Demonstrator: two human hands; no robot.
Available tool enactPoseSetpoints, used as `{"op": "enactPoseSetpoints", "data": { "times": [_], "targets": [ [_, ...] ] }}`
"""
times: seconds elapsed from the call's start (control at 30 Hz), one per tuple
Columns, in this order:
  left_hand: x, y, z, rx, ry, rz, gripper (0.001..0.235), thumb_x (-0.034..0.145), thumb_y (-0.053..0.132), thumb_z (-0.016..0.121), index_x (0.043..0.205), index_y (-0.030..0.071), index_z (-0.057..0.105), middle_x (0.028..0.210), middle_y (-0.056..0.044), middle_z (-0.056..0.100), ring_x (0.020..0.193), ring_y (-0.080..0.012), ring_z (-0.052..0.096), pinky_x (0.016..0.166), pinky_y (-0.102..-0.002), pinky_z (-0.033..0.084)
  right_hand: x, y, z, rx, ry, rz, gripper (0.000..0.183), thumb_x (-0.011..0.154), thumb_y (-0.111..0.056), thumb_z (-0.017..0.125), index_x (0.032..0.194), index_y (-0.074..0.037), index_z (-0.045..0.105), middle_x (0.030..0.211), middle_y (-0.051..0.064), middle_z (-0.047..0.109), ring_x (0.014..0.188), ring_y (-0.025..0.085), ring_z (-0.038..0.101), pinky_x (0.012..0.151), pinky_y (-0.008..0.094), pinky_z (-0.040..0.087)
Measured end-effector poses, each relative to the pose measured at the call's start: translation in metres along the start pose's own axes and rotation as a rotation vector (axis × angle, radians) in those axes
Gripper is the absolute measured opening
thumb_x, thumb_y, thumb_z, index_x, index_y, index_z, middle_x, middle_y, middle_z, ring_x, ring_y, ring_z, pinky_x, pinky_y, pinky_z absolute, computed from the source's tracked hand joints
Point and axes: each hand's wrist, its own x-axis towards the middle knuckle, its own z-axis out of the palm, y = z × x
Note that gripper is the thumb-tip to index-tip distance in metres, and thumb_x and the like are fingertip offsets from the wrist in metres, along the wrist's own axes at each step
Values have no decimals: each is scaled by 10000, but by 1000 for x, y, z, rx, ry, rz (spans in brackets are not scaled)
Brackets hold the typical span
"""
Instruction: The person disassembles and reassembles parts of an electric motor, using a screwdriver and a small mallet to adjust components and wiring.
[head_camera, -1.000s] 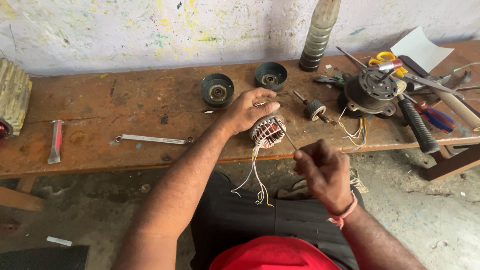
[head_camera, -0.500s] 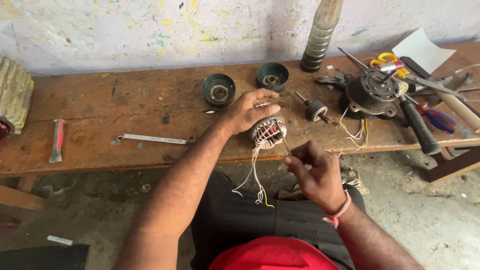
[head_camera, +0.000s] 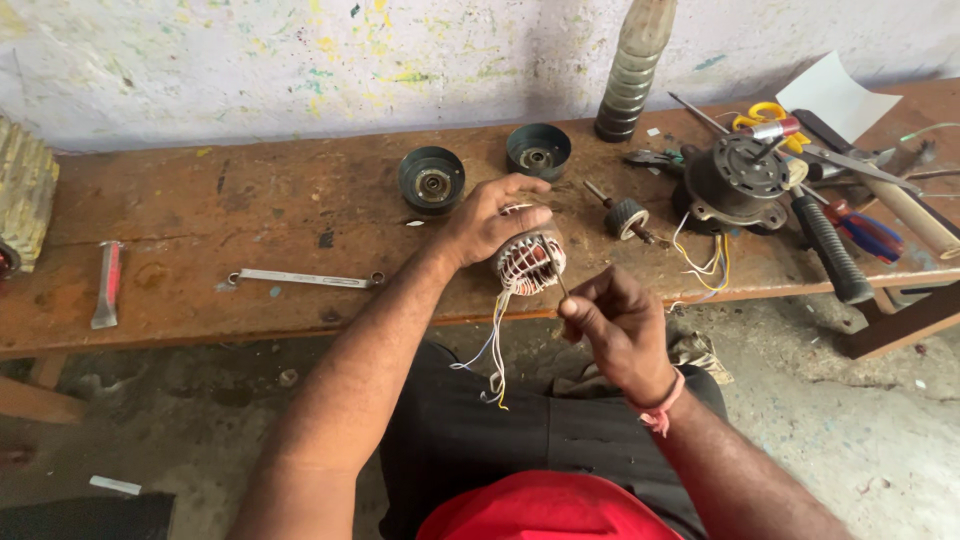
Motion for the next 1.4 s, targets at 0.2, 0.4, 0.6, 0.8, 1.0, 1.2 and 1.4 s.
{"op": "enactPoseSetpoints", "data": {
  "times": [0.2, 0.4, 0.6, 0.8, 1.0, 1.2, 1.4],
  "targets": [
    [-39, 17, 27, 267, 348, -173, 829, 866, 616, 660, 1439, 29, 548, 1292, -208, 683, 1175, -284, 690, 994, -403, 553, -5, -2, -7, -118, -33, 13, 170, 918, -121, 772, 930, -27, 631, 790, 31, 707, 711, 92, 667, 637, 248, 550],
    [-55, 17, 41, 233, 336, 1, 908, 835, 482, 712, 1546, 6, 408, 1456, -253, 513, 1363, -342, 535, 1146, -465, 442, 4, 2, -17, -112, -121, -117, 176, 932, -123, 768, 973, -15, 634, 867, 48, 706, 795, 112, 667, 725, 272, 547],
    [-53, 15, 44, 160, 310, -44, 908, 827, 392, 694, 1582, 30, 341, 1499, -260, 411, 1391, -378, 470, 1172, -490, 397, 46, 9, -16, -163, 103, -129, 245, 1026, -98, 535, 1231, 15, 606, 1195, 120, 655, 1133, 182, 594, 1009, 331, 472],
    [-50, 14, 46, 187, 360, -64, 850, 802, 312, 698, 1533, 12, 386, 1496, -258, 448, 1390, -375, 477, 1171, -475, 389, 73, 35, 1, 279, -96, 111, 580, 872, -38, 559, 1441, 34, 473, 1385, 188, 571, 1297, 264, 541, 1098, 380, 426],
    [-50, 18, 48, 190, 413, -45, 822, 759, 240, 702, 1495, -1, 425, 1449, -250, 517, 1354, -363, 528, 1143, -447, 430, 74, 41, 3, 421, -104, 157, 678, 835, -34, 561, 1490, 37, 402, 1441, 181, 525, 1324, 269, 520, 1114, 376, 424],
    [-53, 21, 51, 319, 412, -40, 856, 767, 240, 720, 1511, -10, 379, 1390, -261, 511, 1284, -388, 541, 1101, -474, 450, 76, 46, 5, 351, -133, 118, 689, 877, -63, 577, 1528, 48, 381, 1452, 180, 517, 1337, 260, 510, 1141, 371, 406],
    [-53, 16, 57, 354, 437, 45, 824, 811, 196, 695, 1532, -17, 358, 1408, -281, 491, 1309, -408, 521, 1128, -486, 445, 76, 46, 2, 265, -167, 89, 680, 921, -83, 578, 1550, 36, 349, 1459, 175, 506, 1336, 243, 503, 1151, 372, 402]
  ]
}}
